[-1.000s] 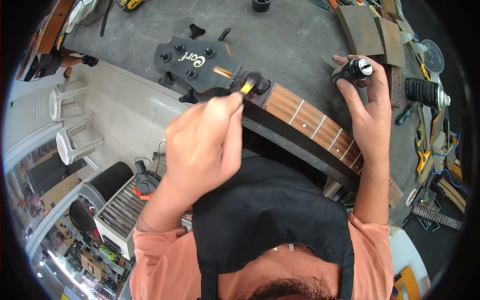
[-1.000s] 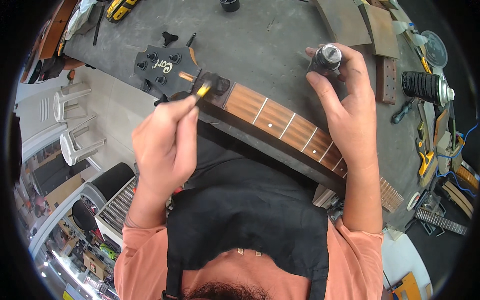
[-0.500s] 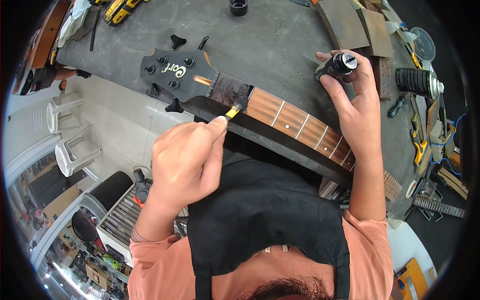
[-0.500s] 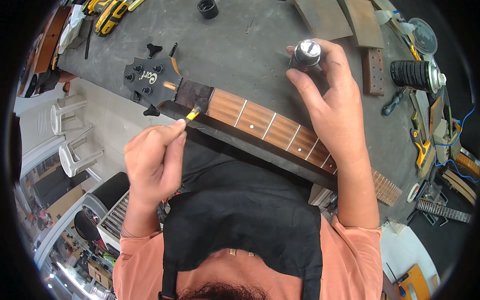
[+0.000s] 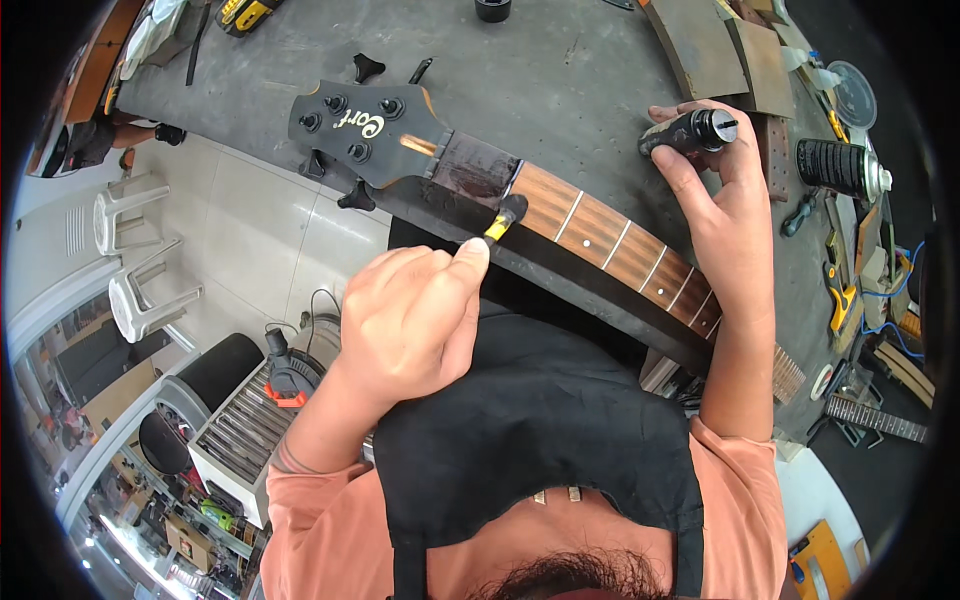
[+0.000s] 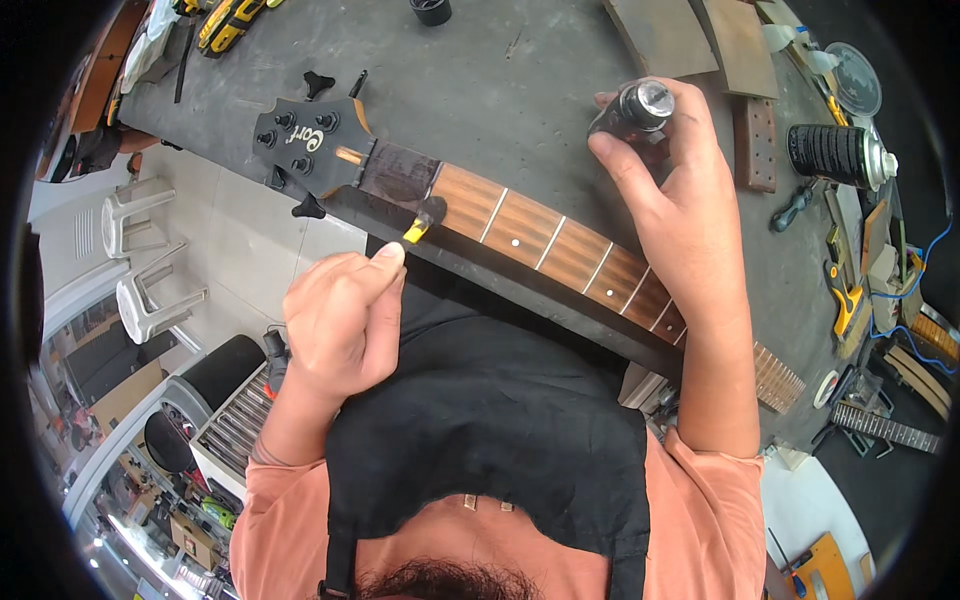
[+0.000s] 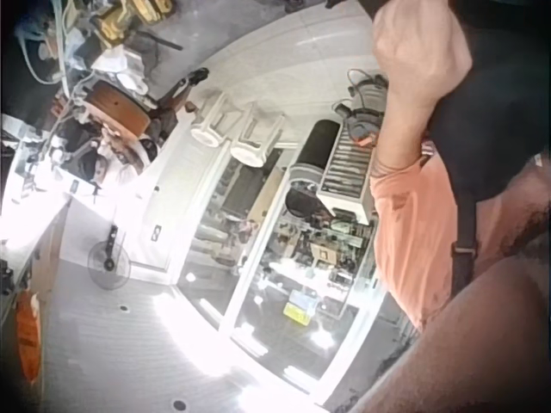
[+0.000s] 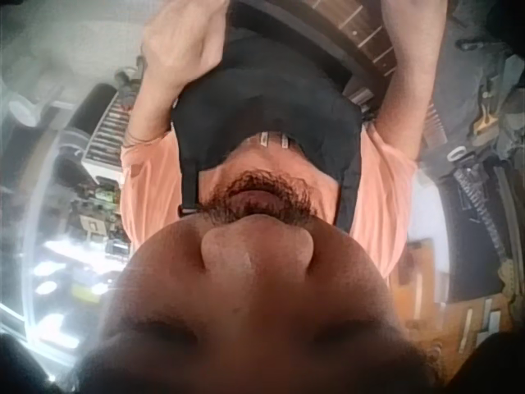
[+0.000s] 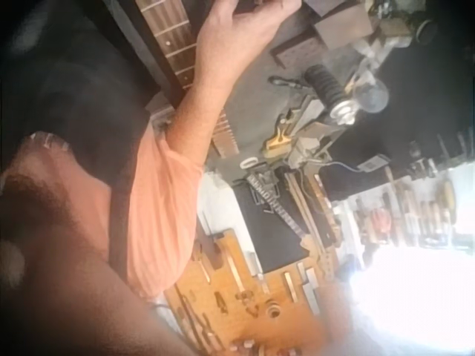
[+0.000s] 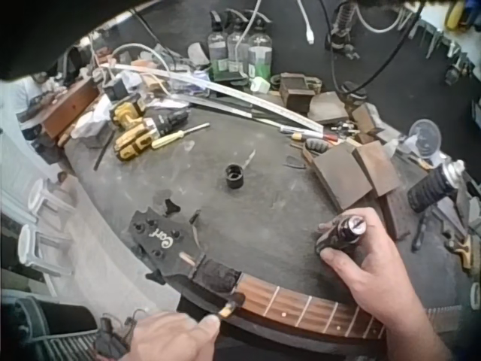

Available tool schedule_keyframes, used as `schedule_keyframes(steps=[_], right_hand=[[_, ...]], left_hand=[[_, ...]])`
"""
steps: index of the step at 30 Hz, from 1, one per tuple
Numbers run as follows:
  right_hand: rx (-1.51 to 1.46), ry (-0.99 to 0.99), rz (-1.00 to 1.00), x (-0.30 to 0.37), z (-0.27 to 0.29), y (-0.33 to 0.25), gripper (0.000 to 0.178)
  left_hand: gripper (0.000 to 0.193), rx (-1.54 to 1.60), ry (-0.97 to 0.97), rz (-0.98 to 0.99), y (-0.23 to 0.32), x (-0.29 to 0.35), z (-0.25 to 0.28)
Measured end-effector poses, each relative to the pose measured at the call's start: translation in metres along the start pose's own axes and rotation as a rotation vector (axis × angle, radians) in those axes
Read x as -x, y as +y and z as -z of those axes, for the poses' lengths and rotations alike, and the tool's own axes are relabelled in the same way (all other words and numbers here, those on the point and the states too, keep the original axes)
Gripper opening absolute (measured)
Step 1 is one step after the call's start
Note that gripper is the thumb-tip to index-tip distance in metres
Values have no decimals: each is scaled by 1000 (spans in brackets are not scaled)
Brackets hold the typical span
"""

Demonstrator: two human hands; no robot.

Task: The person applies a dark wood stain to the fretboard of a guitar neck using a small brush. They repeatedly dip the brush into a bottle of stain and carefully paint the wood between the metal frets, working progressively down the neck from the headstock.

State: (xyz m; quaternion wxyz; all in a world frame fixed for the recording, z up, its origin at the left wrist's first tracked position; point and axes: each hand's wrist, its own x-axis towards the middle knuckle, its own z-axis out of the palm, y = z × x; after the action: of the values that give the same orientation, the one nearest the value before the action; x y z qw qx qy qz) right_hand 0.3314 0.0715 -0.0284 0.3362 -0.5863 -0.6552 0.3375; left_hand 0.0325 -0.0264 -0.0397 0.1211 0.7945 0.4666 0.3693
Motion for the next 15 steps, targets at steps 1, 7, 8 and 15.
schedule_keyframes(steps=[1, 7, 8, 15], right_hand=[[-8, 2, -9, 1, 1, -1, 34], [-72, 2, -16, 5, 1, 4, 34], [-61, -7, -17, 5, 2, 4, 34], [-42, -2, 17, 7, 2, 5, 33]], left_hand=[[33, -2, -14, -8, -1, 4, 0], [23, -13, 12, 59, 9, 7, -3], [24, -21, 25, 55, 5, 8, 0], [38, -3, 54, -4, -2, 7, -1]])
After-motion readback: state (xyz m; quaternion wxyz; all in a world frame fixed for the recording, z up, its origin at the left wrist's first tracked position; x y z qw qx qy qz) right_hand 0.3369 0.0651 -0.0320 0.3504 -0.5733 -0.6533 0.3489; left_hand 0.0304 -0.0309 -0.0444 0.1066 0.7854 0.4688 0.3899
